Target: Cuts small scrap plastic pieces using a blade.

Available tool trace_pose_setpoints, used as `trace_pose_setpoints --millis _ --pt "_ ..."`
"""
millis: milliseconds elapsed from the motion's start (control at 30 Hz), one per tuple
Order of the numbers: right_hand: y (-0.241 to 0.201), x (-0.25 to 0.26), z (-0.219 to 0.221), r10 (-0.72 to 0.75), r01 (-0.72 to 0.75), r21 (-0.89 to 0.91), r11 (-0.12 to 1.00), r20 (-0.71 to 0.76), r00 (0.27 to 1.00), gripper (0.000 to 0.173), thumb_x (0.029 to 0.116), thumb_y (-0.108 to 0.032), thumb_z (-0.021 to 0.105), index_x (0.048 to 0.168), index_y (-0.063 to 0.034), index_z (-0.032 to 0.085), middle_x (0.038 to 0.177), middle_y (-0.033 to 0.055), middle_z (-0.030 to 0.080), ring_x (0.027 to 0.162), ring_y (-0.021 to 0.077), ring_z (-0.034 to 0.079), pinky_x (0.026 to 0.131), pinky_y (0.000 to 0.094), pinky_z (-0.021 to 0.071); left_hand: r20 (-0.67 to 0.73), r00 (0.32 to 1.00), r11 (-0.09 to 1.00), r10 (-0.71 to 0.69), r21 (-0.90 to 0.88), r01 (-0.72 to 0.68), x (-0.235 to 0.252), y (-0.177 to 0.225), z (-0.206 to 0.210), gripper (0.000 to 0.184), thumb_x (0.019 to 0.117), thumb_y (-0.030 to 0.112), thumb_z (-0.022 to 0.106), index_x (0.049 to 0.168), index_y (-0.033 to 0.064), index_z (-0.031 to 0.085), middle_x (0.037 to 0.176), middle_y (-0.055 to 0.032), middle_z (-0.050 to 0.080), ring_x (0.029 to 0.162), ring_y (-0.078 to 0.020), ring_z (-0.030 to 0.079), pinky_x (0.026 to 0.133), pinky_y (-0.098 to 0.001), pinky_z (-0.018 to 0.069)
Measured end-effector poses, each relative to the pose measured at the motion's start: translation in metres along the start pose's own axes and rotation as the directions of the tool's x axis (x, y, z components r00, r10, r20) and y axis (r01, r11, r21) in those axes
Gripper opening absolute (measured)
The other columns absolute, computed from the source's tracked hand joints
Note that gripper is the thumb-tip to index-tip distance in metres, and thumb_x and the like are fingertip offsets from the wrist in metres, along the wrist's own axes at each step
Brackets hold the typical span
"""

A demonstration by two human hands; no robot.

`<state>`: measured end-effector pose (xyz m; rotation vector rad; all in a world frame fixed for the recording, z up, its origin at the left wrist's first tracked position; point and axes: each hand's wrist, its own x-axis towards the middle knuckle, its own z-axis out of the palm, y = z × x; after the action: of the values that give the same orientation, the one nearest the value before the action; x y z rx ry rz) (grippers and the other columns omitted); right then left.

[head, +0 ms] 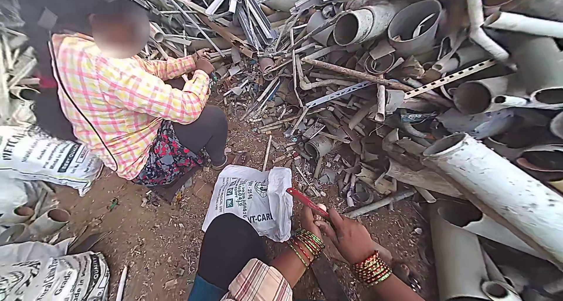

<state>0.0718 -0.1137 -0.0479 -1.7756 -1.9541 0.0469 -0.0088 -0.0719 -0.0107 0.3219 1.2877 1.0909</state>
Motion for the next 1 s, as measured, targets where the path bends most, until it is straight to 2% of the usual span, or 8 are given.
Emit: trace_pose_setpoints --millis 100,267,433,533,667,800,867,1000 --pt "-0.004 -0.001 0.005 -0.042 0.040 -0.021 0.999 -0.093 0.995 0.060 0.0984 -0.049 0.045 0.080 0.0044 0.066 0.056 0.0188 0.058 0.051 0.0408 0.066 0.041 0.0512 0.0483 0.120 0.993 0.995 -0.011 -0.099 0.023 0.025 -0.021 -0.012 0.026 0.1105 0.012 0.032 0.111 -0.0036 0.052 0.087 -0.0091 0.051 0.075 -0.0143 0.053 0.072 -0.0284 0.0472" --pt "-0.003 0.000 0.006 -0.086 0.076 -0.058 0.995 -0.208 0.974 0.058 0.0980 -0.048 0.043 0.073 0.0001 0.063 0.054 0.0159 0.057 0.047 0.0363 0.064 0.038 0.0472 0.0465 0.226 0.973 0.995 0.038 -0.100 -0.016 0.039 -0.031 -0.017 0.027 0.1084 0.017 0.033 0.096 0.0044 0.054 0.075 -0.0023 0.055 0.065 -0.0091 0.057 0.064 -0.0242 0.0506" --pt "0.000 0.004 -0.007 -0.029 0.023 -0.037 0.999 -0.178 0.984 0.070 0.0940 -0.059 0.043 0.082 0.0065 0.065 0.066 0.0209 0.063 0.057 0.0400 0.068 0.045 0.0500 0.0507 0.137 0.990 0.997 0.021 -0.073 -0.011 0.001 0.000 0.006 0.034 0.1122 0.013 0.025 0.097 0.0027 0.053 0.068 -0.0015 0.054 0.056 -0.0065 0.054 0.056 -0.0192 0.0469" --pt "0.003 0.000 -0.001 -0.022 0.015 -0.051 0.999 -0.149 0.989 0.070 0.0952 -0.058 0.042 0.083 0.0059 0.066 0.063 0.0199 0.063 0.055 0.0400 0.068 0.043 0.0502 0.0497 0.114 0.993 0.990 -0.035 -0.129 0.049 -0.001 -0.001 0.007 0.030 0.1123 0.012 0.027 0.107 -0.0019 0.053 0.075 -0.0053 0.054 0.061 -0.0092 0.055 0.060 -0.0211 0.0479" --pt "-0.002 -0.003 0.003 -0.009 -0.003 -0.079 0.997 -0.158 0.987 0.064 0.0969 -0.053 0.042 0.078 0.0041 0.064 0.056 0.0180 0.059 0.049 0.0384 0.066 0.040 0.0484 0.0474 0.067 0.994 0.992 -0.086 -0.089 0.092 0.004 -0.003 0.010 0.031 0.1112 0.010 0.026 0.093 0.0040 0.050 0.068 -0.0019 0.052 0.056 -0.0071 0.053 0.055 -0.0198 0.0471" --pt "-0.008 -0.004 0.004 0.005 -0.016 -0.070 0.997 -0.156 0.988 0.057 0.0972 -0.048 0.047 0.075 0.0031 0.063 0.054 0.0189 0.058 0.048 0.0401 0.065 0.039 0.0496 0.0466 0.218 0.975 0.998 -0.033 -0.050 0.045 0.030 -0.027 -0.013 0.025 0.1095 0.011 0.032 0.100 -0.0001 0.053 0.082 -0.0069 0.052 0.073 -0.0142 0.054 0.071 -0.0289 0.0491" --pt "-0.006 -0.005 0.004 -0.010 -0.004 -0.073 0.997 -0.186 0.983 0.058 0.0975 -0.048 0.045 0.073 0.0016 0.063 0.053 0.0169 0.057 0.046 0.0380 0.064 0.038 0.0480 0.0456 0.217 0.976 0.996 -0.019 -0.078 0.036 0.030 -0.029 -0.010 0.025 0.1081 0.010 0.034 0.092 0.0041 0.052 0.073 -0.0032 0.054 0.065 -0.0105 0.057 0.065 -0.0245 0.0510" --pt "0.000 0.000 0.002 -0.109 0.081 -0.114 0.990 -0.274 0.956 0.060 0.0985 -0.051 0.041 0.070 -0.0015 0.061 0.054 0.0152 0.058 0.045 0.0345 0.063 0.037 0.0448 0.0453 0.234 0.972 0.995 0.004 -0.100 0.020 0.037 -0.033 -0.010 0.023 0.1078 0.012 0.038 0.099 0.0005 0.055 0.079 -0.0047 0.056 0.069 -0.0106 0.057 0.068 -0.0251 0.0510"
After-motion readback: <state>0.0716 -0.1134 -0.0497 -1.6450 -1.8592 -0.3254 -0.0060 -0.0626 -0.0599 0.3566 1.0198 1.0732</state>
